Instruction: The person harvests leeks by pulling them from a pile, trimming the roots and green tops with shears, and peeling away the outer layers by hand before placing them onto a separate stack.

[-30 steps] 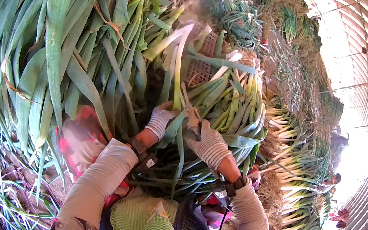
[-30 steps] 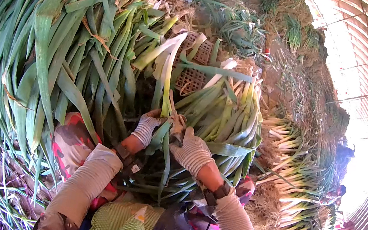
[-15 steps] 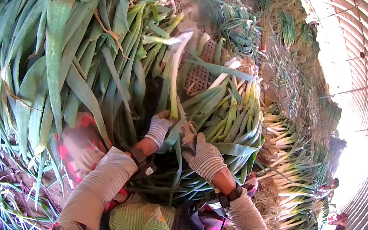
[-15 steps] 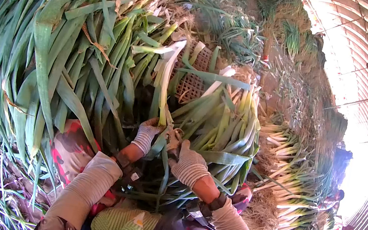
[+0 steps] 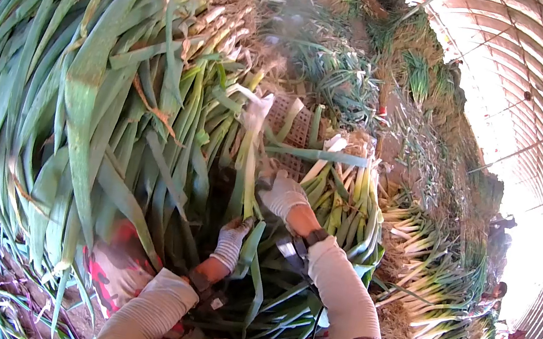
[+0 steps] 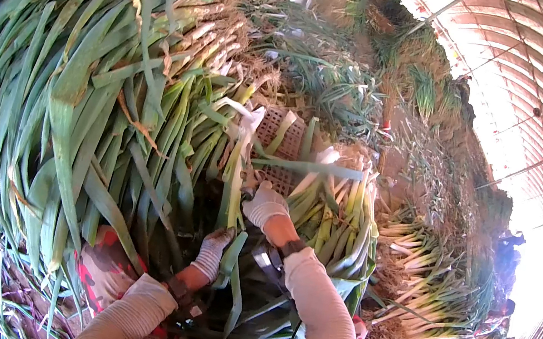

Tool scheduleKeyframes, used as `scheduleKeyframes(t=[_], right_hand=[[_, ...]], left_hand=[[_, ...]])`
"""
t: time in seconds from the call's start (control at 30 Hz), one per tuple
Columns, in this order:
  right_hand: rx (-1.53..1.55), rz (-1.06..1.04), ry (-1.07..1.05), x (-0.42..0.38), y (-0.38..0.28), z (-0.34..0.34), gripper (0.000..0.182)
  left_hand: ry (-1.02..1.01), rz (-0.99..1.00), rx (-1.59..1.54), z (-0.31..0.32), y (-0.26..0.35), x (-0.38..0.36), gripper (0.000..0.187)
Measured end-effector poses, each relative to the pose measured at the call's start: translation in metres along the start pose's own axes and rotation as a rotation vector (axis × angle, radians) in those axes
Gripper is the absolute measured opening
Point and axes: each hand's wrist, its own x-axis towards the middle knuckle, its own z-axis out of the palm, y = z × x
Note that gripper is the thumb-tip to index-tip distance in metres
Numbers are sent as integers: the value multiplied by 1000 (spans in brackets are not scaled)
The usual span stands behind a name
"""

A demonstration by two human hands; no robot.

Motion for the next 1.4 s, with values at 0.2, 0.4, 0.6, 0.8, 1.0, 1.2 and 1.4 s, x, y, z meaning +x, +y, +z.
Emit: scheduleKeyframes(t=[0.2, 0.4, 0.6, 0.8, 1.0, 1.2, 1.4], right_hand=[[42, -4, 95, 77, 3, -9, 64], [144, 5, 57, 86, 5, -23, 57], [249, -162, -116, 0, 33, 12, 59], [278, -292, -189, -123, 83, 9, 54], [349, -258, 149, -148, 131, -12, 57], [307, -32, -39, -105, 96, -29, 50], [408, 54, 97, -31, 89, -10, 46]], left_hand=[[-37, -201, -192, 5, 26, -19, 23], [-79, -188, -209, 11, 49, -31, 24], [-148, -9, -62, 9, 48, -18, 27], [-315, 170, 66, 18, 48, -24, 35], [-423, 20, 228, 48, 1, -78, 52], [-330, 58, 534, 1, -50, -71, 53], [-251, 133, 1017, -20, -22, -56, 57]])
